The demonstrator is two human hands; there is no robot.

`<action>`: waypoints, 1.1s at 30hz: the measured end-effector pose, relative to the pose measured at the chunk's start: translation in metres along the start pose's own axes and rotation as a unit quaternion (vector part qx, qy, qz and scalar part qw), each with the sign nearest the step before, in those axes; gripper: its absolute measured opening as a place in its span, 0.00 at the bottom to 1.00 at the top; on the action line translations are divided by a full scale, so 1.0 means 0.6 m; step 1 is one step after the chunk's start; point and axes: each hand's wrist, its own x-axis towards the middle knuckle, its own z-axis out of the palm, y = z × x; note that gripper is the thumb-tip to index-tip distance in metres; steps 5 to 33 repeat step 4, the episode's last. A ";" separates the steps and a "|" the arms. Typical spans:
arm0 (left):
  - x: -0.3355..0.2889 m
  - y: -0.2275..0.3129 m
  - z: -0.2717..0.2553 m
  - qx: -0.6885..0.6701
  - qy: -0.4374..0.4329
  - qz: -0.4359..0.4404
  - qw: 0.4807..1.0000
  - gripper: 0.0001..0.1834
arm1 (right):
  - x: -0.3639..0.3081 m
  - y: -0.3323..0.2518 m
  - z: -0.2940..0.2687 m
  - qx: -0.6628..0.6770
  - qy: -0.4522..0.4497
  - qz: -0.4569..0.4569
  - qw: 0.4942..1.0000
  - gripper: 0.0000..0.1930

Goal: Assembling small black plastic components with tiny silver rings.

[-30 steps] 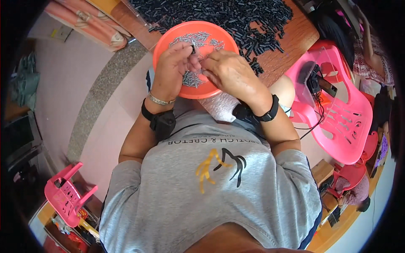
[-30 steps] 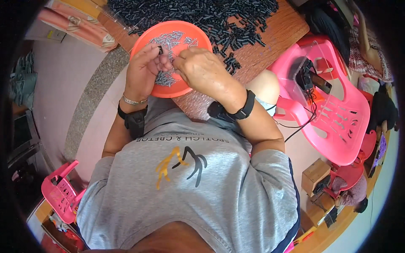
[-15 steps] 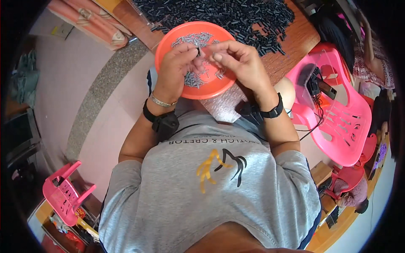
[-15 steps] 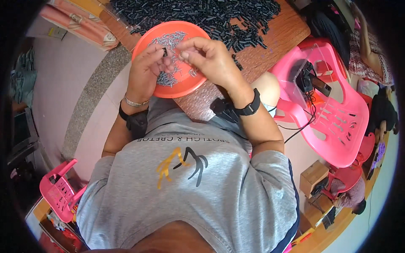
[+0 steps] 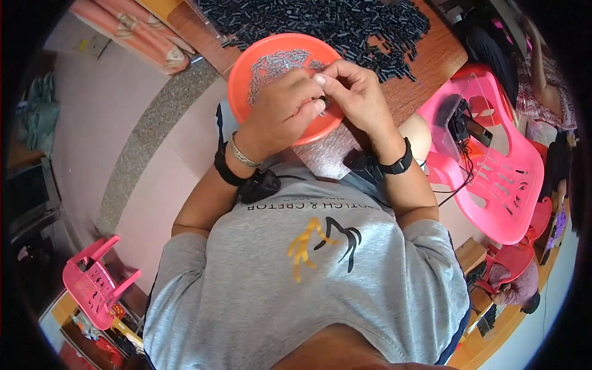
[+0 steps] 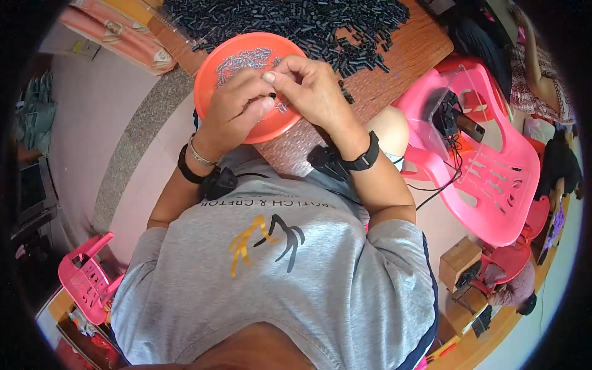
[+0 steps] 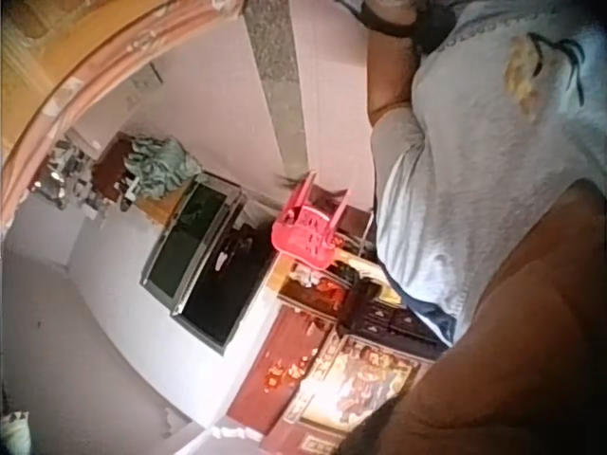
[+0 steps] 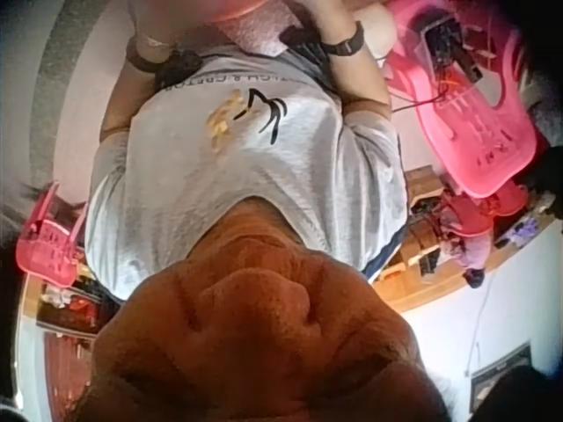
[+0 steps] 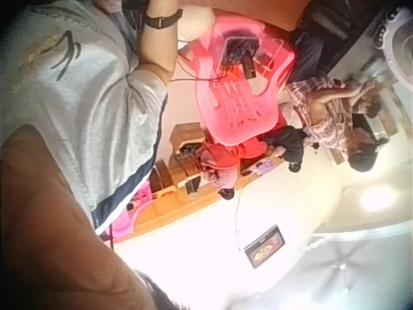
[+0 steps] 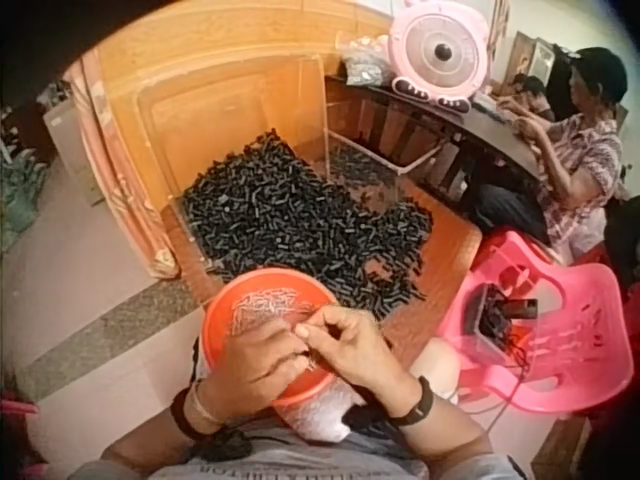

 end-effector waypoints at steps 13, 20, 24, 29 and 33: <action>-0.004 -0.001 -0.007 -0.020 -0.052 -0.019 0.998 0.07 | 0.001 -0.003 -0.005 -0.053 -0.052 0.004 0.997 0.08; -0.004 -0.001 -0.007 -0.020 -0.052 -0.019 0.998 0.07 | 0.001 -0.003 -0.005 -0.053 -0.052 0.004 0.997 0.08; -0.004 -0.001 -0.007 -0.020 -0.052 -0.019 0.998 0.07 | 0.001 -0.003 -0.005 -0.053 -0.052 0.004 0.997 0.08; -0.004 -0.001 -0.007 -0.020 -0.052 -0.019 0.998 0.07 | 0.001 -0.003 -0.005 -0.053 -0.052 0.004 0.997 0.08; -0.004 -0.001 -0.007 -0.020 -0.052 -0.019 0.998 0.07 | 0.001 -0.003 -0.005 -0.053 -0.052 0.004 0.997 0.08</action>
